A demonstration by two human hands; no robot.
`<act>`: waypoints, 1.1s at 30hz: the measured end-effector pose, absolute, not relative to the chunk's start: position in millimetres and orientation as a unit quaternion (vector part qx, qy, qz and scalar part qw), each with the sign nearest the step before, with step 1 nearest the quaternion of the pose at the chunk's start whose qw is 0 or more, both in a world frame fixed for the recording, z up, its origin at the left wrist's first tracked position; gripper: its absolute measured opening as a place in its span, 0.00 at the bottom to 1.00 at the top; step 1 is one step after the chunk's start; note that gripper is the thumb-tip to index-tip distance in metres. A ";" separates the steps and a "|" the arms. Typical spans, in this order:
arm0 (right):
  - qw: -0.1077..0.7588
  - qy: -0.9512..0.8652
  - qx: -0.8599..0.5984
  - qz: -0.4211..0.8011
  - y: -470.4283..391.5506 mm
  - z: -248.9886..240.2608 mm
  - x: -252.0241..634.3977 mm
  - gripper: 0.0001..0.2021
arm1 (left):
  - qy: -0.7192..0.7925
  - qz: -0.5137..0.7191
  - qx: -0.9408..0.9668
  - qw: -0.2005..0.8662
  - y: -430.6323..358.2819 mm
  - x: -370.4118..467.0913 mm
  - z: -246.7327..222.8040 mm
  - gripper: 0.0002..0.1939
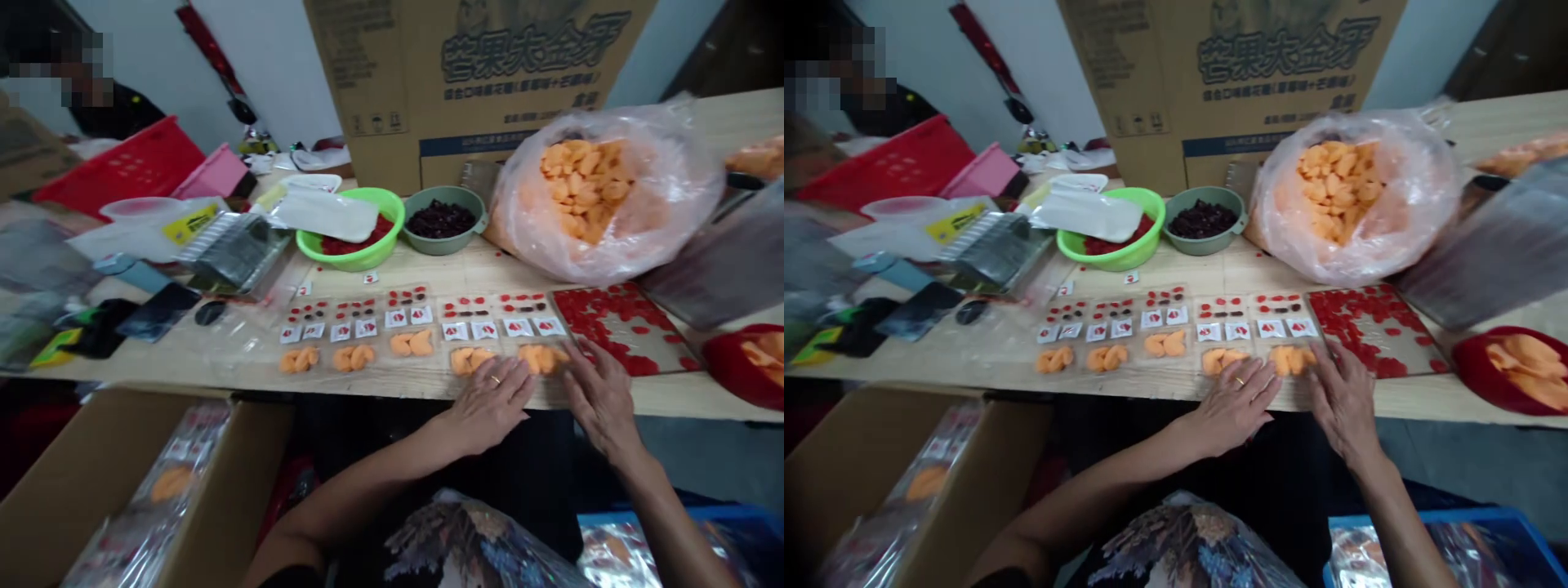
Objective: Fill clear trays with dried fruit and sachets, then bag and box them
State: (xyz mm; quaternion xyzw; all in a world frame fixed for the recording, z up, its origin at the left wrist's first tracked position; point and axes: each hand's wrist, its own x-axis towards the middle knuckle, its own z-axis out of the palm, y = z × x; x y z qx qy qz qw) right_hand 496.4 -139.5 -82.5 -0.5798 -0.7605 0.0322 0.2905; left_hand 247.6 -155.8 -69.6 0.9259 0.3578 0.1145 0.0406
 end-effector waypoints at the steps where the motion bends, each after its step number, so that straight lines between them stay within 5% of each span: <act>1: 0.290 -0.759 -0.582 0.034 -141.2 -79.6 489.3 0.27 | 0.370 0.118 0.921 0.036 -159.0 239.1 -69.9 0.29; 9: 0.204 -0.864 -0.458 0.048 -145.5 -66.4 402.3 0.35 | 0.591 0.092 0.802 0.014 -174.6 146.1 -81.2 0.40; 20: 0.178 -0.886 -0.429 0.000 -121.3 -93.8 356.7 0.35 | 0.576 0.133 0.806 0.030 -203.0 102.5 -79.3 0.41; 27: 0.221 -0.893 -0.391 0.040 -107.1 -90.6 335.8 0.36 | 0.821 0.115 0.559 -0.013 -209.5 -8.0 -59.3 0.32; 33: 0.191 -0.933 -0.302 0.040 -84.4 -66.5 266.2 0.35 | 0.837 0.028 0.546 0.006 -229.2 -74.8 -8.3 0.19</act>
